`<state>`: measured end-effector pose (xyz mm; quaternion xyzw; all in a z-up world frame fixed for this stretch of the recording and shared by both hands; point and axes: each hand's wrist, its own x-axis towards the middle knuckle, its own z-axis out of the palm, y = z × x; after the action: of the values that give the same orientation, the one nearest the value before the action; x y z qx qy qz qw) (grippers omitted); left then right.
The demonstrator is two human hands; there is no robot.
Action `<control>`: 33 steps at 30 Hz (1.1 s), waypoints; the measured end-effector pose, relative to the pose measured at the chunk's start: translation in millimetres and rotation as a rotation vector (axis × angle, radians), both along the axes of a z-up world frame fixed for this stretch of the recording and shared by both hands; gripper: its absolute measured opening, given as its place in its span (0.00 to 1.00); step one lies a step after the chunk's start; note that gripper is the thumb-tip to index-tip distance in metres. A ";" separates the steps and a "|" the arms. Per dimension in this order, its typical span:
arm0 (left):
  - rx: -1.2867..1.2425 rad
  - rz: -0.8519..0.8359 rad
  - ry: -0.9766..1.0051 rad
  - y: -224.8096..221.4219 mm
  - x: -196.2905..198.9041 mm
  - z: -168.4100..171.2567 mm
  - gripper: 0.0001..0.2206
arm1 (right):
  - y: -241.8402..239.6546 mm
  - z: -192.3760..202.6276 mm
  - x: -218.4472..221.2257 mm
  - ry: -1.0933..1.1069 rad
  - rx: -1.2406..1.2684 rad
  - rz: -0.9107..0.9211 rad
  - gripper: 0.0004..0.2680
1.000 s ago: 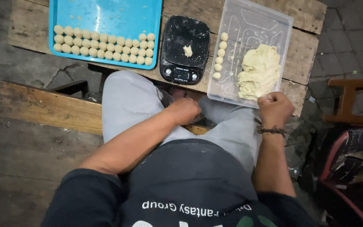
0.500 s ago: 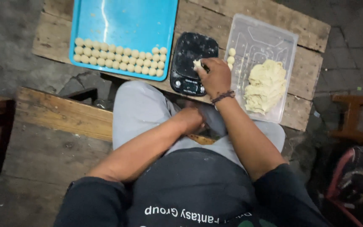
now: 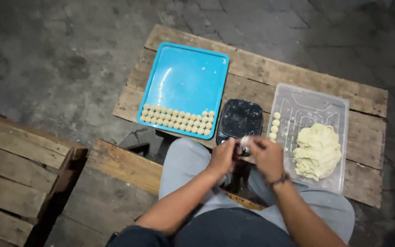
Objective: The person is portioning dough using a scale, rolling the portions into small balls, and arranging them on a tray.
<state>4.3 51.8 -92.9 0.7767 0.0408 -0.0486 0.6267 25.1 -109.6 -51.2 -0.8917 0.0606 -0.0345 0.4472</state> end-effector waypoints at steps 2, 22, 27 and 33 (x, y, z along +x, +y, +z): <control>-0.665 -0.011 0.127 -6.8 -2.4 36.9 0.30 | 2.3 -6.4 -30.2 -0.165 0.193 0.175 0.07; -0.185 -0.163 -0.343 -56.1 -20.4 151.1 0.17 | -9.5 109.6 -64.9 -0.160 0.674 -0.133 0.13; -0.097 -0.382 -0.926 -80.9 -36.1 151.7 0.24 | 1.8 141.9 -73.5 0.011 1.212 -0.051 0.23; 0.079 -0.515 -1.077 -76.6 -54.6 160.7 0.31 | -19.9 110.4 -66.6 -0.055 2.083 0.354 0.34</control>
<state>-50.3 -24.8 67.8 0.6995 -0.4705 0.2031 0.4980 -41.5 -129.6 59.2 -0.0627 -0.0806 0.0802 0.9915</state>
